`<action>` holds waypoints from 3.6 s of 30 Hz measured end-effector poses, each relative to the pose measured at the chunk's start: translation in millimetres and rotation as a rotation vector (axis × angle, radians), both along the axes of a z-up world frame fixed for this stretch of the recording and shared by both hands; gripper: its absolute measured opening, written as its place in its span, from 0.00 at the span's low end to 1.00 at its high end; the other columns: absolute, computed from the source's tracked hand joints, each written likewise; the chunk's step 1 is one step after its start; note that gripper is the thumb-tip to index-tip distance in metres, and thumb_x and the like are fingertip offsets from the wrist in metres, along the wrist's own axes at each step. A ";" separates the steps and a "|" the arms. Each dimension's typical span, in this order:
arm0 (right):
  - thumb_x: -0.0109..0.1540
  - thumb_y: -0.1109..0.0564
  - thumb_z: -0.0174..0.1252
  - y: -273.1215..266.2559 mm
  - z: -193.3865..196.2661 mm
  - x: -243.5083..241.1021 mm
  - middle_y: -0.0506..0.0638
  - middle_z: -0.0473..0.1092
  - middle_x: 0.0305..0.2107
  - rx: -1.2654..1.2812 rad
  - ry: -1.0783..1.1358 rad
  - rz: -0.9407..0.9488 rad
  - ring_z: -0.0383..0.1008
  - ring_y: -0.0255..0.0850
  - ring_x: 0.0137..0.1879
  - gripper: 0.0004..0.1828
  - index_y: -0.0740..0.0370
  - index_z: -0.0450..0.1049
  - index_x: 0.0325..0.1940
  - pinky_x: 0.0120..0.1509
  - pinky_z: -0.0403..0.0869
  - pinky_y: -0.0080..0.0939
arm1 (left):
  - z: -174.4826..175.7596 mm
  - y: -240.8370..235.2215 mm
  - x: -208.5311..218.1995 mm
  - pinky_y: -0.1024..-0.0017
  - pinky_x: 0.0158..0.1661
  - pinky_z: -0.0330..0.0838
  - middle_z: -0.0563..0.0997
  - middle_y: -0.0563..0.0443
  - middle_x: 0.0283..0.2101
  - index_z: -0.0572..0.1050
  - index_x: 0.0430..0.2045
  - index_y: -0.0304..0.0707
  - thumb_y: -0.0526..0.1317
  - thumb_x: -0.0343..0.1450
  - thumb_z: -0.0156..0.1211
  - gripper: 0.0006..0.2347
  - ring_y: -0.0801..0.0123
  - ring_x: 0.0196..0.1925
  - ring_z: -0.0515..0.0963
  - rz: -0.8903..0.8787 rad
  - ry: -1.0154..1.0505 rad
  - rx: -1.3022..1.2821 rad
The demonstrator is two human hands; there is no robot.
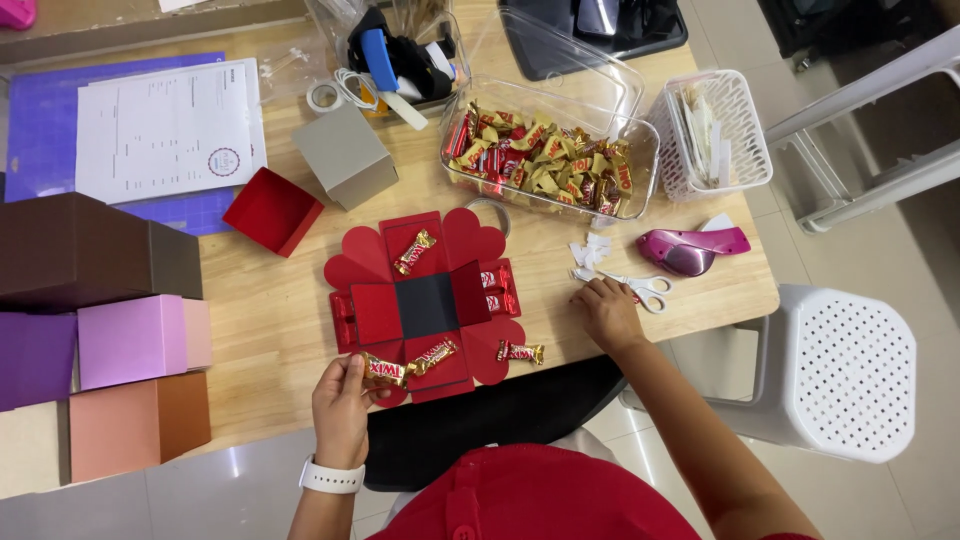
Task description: The person places wrapped candies into the compartments of a red flower-shaped box, folds the sides to form a cube, and closes it with a lid. The person then repeats the process with a maroon box.
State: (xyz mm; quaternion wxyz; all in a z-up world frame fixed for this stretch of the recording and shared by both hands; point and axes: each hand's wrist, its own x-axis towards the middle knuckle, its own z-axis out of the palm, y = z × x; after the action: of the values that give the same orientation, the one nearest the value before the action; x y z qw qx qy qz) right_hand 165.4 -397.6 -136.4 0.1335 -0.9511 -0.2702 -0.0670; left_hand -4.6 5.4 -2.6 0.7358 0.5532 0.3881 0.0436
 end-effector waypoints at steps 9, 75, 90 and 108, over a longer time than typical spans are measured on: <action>0.66 0.55 0.46 22.8 5.9 27.1 0.51 0.73 0.39 -0.304 0.136 -0.101 0.70 0.51 0.47 0.12 0.51 0.76 0.44 0.51 0.62 0.52 | -9.2 -5.2 2.7 0.67 0.30 0.79 0.80 0.43 0.30 0.74 0.31 0.32 0.39 0.78 0.53 0.09 0.60 0.30 0.81 -0.024 -0.005 0.015; 0.61 0.60 0.55 10.7 8.7 92.4 0.53 0.80 0.34 0.035 0.291 -0.423 0.79 0.54 0.39 0.10 0.57 0.82 0.37 0.46 0.76 0.54 | -16.1 -0.1 0.6 0.66 0.30 0.78 0.81 0.42 0.30 0.75 0.34 0.32 0.38 0.77 0.54 0.08 0.61 0.30 0.81 0.000 -0.009 -0.017; 0.58 0.67 0.53 16.6 27.8 86.6 0.54 0.77 0.38 0.125 0.279 -0.355 0.78 0.54 0.40 0.15 0.61 0.84 0.40 0.49 0.76 0.53 | -16.1 1.7 3.0 0.66 0.30 0.79 0.80 0.42 0.30 0.74 0.32 0.32 0.39 0.77 0.54 0.08 0.60 0.30 0.82 -0.003 -0.025 -0.033; 0.61 0.61 0.58 68.2 92.9 -1.7 0.41 0.41 0.14 1.305 1.230 -0.493 0.38 0.32 0.19 0.31 0.47 0.44 0.16 0.25 0.38 0.37 | -1.7 22.0 10.2 0.58 0.38 0.79 0.80 0.36 0.36 0.70 0.35 0.36 0.38 0.79 0.49 0.06 0.37 0.41 0.85 0.114 -0.092 -0.396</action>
State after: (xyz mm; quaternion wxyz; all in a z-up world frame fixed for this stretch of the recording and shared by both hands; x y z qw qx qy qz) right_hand 163.8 -329.4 -43.5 0.7438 -0.5866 0.1491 0.2836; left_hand 5.6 27.4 -4.3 0.8435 0.3722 0.3858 0.0331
